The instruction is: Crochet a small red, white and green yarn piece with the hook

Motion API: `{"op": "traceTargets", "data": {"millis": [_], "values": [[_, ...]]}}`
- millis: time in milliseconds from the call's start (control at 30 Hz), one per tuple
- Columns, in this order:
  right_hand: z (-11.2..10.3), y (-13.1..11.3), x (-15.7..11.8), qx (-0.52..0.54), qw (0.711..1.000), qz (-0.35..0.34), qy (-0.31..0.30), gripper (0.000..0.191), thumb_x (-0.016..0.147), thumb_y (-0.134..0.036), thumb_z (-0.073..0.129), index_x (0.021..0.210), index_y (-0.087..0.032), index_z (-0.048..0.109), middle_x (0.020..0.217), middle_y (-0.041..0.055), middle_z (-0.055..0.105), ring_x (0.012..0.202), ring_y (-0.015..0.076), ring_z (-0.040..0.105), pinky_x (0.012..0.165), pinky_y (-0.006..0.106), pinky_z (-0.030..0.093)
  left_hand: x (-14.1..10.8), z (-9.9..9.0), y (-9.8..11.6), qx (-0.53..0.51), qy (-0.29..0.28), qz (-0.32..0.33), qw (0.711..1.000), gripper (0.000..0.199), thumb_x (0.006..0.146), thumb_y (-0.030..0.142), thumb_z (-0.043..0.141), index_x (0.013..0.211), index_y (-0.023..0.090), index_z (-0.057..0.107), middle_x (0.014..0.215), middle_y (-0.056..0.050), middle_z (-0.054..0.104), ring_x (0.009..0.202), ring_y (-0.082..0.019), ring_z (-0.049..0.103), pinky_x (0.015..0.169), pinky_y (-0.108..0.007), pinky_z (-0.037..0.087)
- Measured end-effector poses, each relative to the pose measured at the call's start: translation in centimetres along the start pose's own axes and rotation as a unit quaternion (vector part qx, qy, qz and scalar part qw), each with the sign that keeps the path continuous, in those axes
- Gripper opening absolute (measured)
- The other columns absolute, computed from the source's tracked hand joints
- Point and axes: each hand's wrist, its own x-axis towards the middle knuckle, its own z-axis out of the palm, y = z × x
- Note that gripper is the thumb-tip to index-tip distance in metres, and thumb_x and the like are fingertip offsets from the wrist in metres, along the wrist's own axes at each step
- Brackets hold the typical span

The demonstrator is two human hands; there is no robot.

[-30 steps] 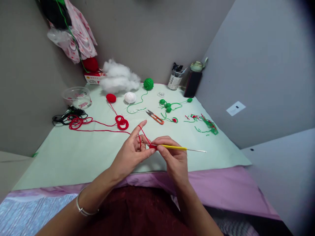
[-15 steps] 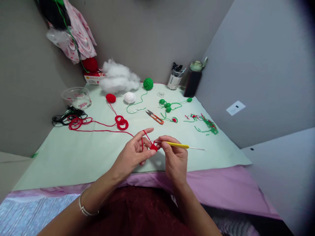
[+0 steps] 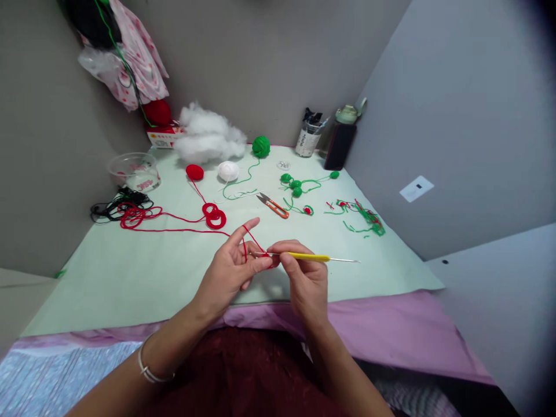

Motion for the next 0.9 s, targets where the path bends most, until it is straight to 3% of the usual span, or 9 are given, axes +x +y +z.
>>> {"op": "traceTargets", "data": {"millis": [167,267,333,367,433,533,567,733,900], "values": [[0.0,0.0,-0.1,0.0,1.0,-0.011,-0.01,0.01,0.094,-0.032,0.075,0.093,-0.028,0.084,0.093,0.0027,0.078,0.09,0.0178,0.071,0.081,0.031,0.058,0.1,-0.3,0.3,0.035,-0.025,-0.007,0.999,0.094,0.077,0.027,0.09,0.16,0.024,0.046,0.078,0.005,0.065,0.048,-0.005,0.047,0.045,-0.018,0.036],[-0.5,0.0,0.2,0.049,0.998,0.028,0.001,0.011,0.092,-0.037,0.077,0.091,-0.027,0.083,0.09,0.0023,0.078,0.082,0.016,0.069,0.077,0.03,0.055,0.5,-1.3,1.6,0.109,-0.116,-0.036,0.987,0.067,0.085,0.039,0.082,0.146,0.021,0.061,0.073,0.003,0.067,0.057,-0.013,0.061,0.058,-0.026,0.05],[-1.0,-0.1,0.6,0.103,0.993,0.063,0.009,0.019,0.086,-0.044,0.081,0.088,-0.025,0.081,0.085,0.0026,0.076,0.072,0.0152,0.065,0.069,0.03,0.054,1.1,-2.7,3.1,0.215,-0.173,-0.044,0.96,0.042,0.091,0.047,0.074,0.124,0.021,0.074,0.08,-0.004,0.074,0.068,-0.019,0.069,0.068,-0.033,0.055],[-1.2,-0.2,0.8,0.126,0.989,0.078,0.011,0.023,0.083,-0.047,0.083,0.085,-0.024,0.079,0.082,0.0026,0.075,0.068,0.0147,0.063,0.065,0.029,0.053,1.7,-3.5,3.9,0.275,-0.171,-0.024,0.946,0.033,0.093,0.048,0.071,0.112,0.022,0.078,0.097,-0.008,0.078,0.079,-0.022,0.072,0.073,-0.035,0.056],[-1.5,-0.3,1.1,0.155,0.983,0.099,0.008,0.029,0.078,-0.05,0.086,0.081,-0.023,0.077,0.078,0.0023,0.073,0.061,0.0131,0.057,0.057,0.027,0.049,3.4,-5.3,5.4,0.422,-0.093,0.07,0.899,0.029,0.094,0.048,0.067,0.092,0.022,0.078,0.12,-0.01,0.077,0.094,-0.025,0.071,0.08,-0.036,0.053],[-1.5,-0.5,1.2,0.173,0.978,0.118,-0.008,0.032,0.076,-0.052,0.088,0.079,-0.023,0.075,0.074,0.0015,0.07,0.055,0.0112,0.051,0.052,0.026,0.045,7.1,-7.5,7.1,0.632,0.007,0.16,0.758,0.02,0.094,0.038,0.064,0.092,0.022,0.077,0.127,-0.009,0.075,0.1,-0.028,0.067,0.09,-0.04,0.047],[-1.4,-0.5,1.2,0.174,0.977,0.121,-0.015,0.032,0.076,-0.052,0.088,0.078,-0.023,0.074,0.074,0.0013,0.07,0.055,0.011,0.051,0.052,0.026,0.045,8.4,-7.9,7.4,0.648,0.02,0.168,0.743,0.018,0.093,0.035,0.066,0.092,0.021,0.077,0.123,-0.01,0.075,0.106,-0.03,0.064,0.094,-0.041,0.045],[-1.2,-0.5,0.9,0.174,0.977,0.117,-0.042,0.03,0.077,-0.05,0.088,0.077,-0.022,0.076,0.073,0.0021,0.069,0.061,0.0129,0.055,0.054,0.025,0.046,13.9,-9.0,7.4,0.685,0.04,0.158,0.71,0.015,0.09,0.028,0.066,0.088,0.02,0.078,0.112,-0.012,0.073,0.113,-0.035,0.057,0.099,-0.045,0.04],[-1.6,-0.5,1.0,0.197,0.973,0.112,-0.046,0.023,0.079,-0.045,0.087,0.079,-0.023,0.079,0.074,0.002,0.07,0.061,0.0121,0.056,0.055,0.024,0.045,16.6,-9.3,6.1,0.696,0.046,0.122,0.706,0.013,0.089,0.026,0.071,0.087,0.015,0.078,0.106,-0.017,0.071,0.12,-0.04,0.057,0.102,-0.049,0.044]]}}
